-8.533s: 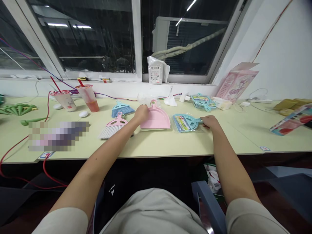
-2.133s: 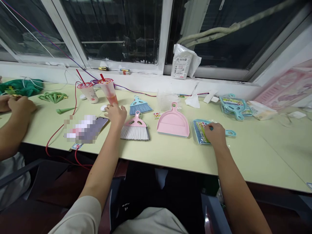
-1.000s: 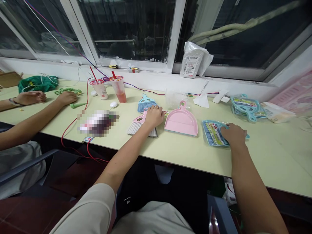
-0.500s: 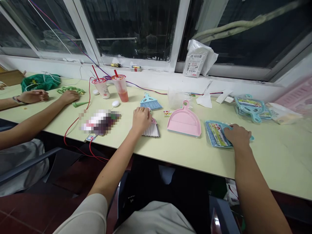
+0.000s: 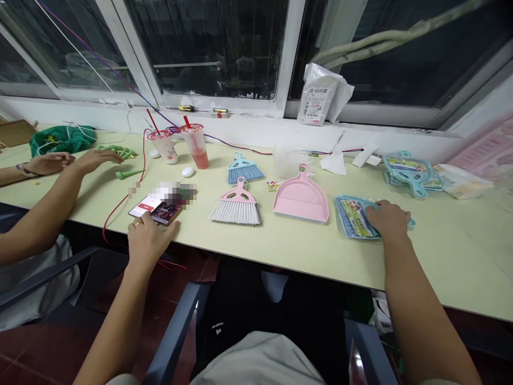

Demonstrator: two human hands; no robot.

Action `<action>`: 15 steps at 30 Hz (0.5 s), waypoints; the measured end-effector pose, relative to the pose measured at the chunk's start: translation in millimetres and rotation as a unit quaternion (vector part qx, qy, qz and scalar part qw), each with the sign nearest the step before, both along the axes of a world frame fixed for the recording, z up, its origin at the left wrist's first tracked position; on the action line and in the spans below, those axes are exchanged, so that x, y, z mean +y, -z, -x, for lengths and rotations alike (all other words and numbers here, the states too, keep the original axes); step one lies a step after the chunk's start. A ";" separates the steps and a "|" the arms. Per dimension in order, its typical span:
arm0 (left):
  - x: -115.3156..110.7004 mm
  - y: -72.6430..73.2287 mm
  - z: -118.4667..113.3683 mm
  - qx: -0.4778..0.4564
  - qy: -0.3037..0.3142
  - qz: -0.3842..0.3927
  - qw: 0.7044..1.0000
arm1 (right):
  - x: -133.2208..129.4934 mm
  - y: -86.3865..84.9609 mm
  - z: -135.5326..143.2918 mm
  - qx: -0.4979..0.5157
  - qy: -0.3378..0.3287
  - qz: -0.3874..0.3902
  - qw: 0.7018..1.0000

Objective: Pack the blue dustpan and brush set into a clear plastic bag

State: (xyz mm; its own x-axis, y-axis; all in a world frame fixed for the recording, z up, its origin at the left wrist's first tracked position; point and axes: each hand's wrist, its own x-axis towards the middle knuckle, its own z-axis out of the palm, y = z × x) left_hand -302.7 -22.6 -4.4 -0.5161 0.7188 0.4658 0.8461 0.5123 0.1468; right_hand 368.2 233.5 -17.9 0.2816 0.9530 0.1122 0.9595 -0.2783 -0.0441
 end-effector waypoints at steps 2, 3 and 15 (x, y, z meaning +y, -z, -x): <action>5.8 3.2 0.6 -0.004 0.004 0.002 1.000 | -0.9 -1.0 1.3 0.012 0.015 -0.003 1.000; 10.1 3.8 1.5 -0.007 0.002 -0.002 1.000 | -1.5 -1.8 2.2 0.019 0.022 -0.006 1.000; 51.4 1.8 15.2 -0.036 -0.060 0.051 0.996 | -9.2 -12.0 11.4 0.040 0.005 -0.038 0.998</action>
